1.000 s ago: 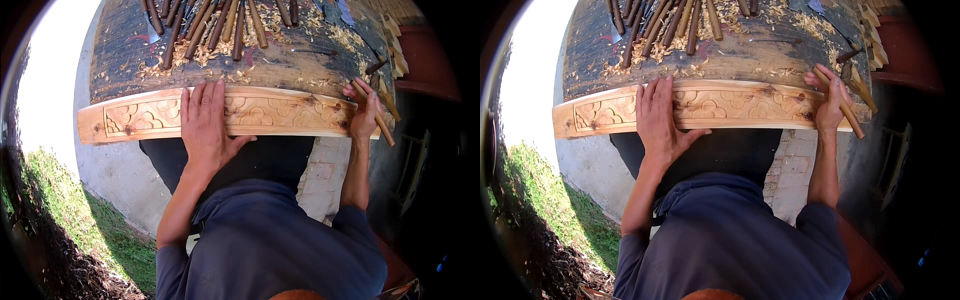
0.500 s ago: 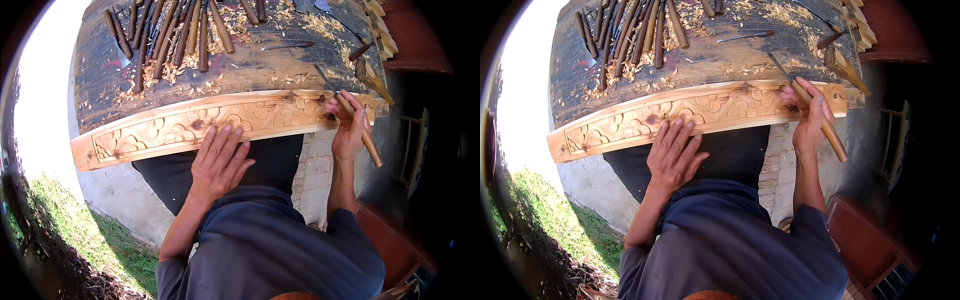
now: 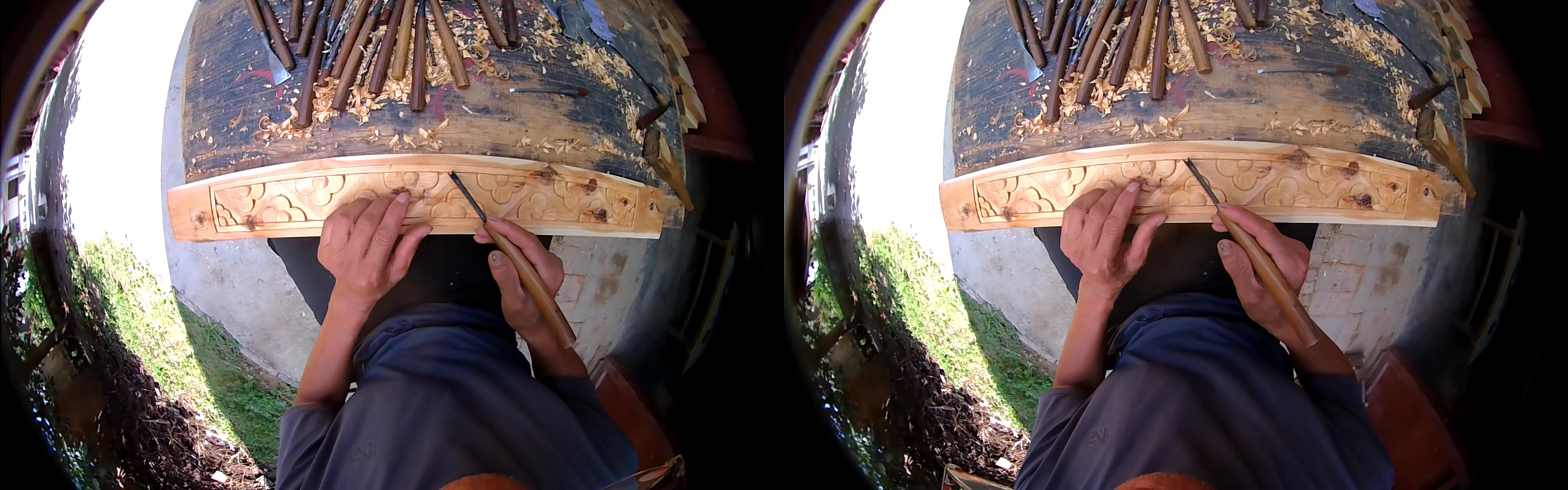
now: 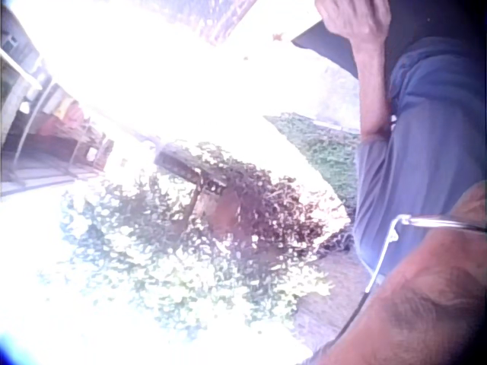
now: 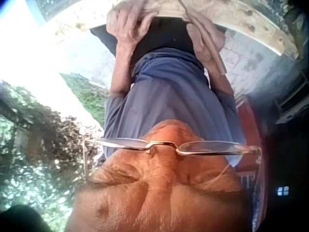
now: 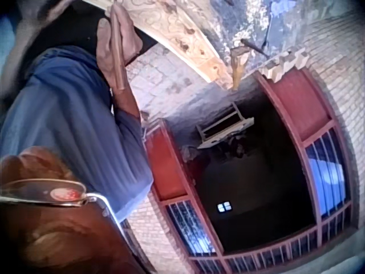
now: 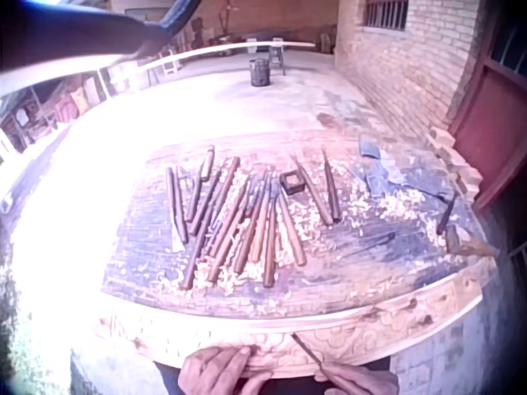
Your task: The person carves a decorative floral pattern into a wooden beam using a chisel and hammer.
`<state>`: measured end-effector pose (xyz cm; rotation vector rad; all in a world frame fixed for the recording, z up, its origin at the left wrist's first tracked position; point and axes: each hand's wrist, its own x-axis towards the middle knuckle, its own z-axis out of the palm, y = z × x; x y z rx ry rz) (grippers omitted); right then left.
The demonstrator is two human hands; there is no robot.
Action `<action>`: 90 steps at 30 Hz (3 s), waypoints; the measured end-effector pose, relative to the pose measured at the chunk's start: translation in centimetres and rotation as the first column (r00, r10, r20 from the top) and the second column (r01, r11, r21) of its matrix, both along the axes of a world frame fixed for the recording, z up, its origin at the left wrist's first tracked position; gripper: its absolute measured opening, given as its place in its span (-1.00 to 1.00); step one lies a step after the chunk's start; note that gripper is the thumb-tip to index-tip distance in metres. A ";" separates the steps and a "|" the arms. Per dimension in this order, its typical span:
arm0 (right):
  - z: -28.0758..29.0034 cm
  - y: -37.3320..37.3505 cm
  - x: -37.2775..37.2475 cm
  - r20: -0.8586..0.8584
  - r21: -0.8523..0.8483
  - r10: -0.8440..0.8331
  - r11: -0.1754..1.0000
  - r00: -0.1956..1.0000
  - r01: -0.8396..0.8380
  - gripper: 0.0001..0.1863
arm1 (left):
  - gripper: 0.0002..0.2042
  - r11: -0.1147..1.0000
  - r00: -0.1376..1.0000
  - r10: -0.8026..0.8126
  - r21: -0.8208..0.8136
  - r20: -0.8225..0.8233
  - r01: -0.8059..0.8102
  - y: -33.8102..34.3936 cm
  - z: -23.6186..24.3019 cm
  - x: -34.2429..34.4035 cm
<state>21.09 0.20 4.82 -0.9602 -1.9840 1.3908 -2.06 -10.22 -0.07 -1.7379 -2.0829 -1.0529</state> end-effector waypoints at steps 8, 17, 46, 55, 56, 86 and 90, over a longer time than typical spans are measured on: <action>-0.5 3.4 0.4 -0.106 0.092 0.148 0.986 0.983 -0.138 -0.63 | -0.48 0.993 0.993 -0.116 0.039 0.027 0.114 0.7 -0.4 0.7; 1.5 6.4 -0.8 -0.037 0.095 0.294 0.952 0.955 -0.290 -0.50 | -0.39 0.974 0.976 -0.207 0.110 0.069 0.199 4.7 -1.2 3.4; 6.3 10.5 -4.3 0.260 0.123 0.486 0.840 0.834 -0.528 -0.62 | -0.48 0.988 0.971 -0.147 0.081 0.186 0.134 5.1 -1.3 3.7; 5.3 10.9 -5.0 0.142 0.208 0.469 0.847 0.871 -0.490 -0.59 | -0.51 0.989 0.975 -0.145 0.030 0.167 0.142 4.8 -0.5 3.7; 5.1 10.7 -5.0 0.127 0.224 0.471 0.844 0.873 -0.488 -0.59 | -0.51 0.989 0.975 -0.148 0.031 0.167 0.145 4.7 -0.4 3.6; 4.7 13.6 -5.7 0.135 0.091 0.614 0.774 0.777 -0.627 -0.54 | -0.53 0.997 0.980 -0.080 0.016 0.184 0.079 5.4 -0.6 4.1; 3.9 13.7 -5.4 0.111 0.083 0.612 0.779 0.783 -0.621 -0.56 | -0.52 0.997 0.982 -0.071 -0.014 0.177 0.074 5.4 -0.3 4.2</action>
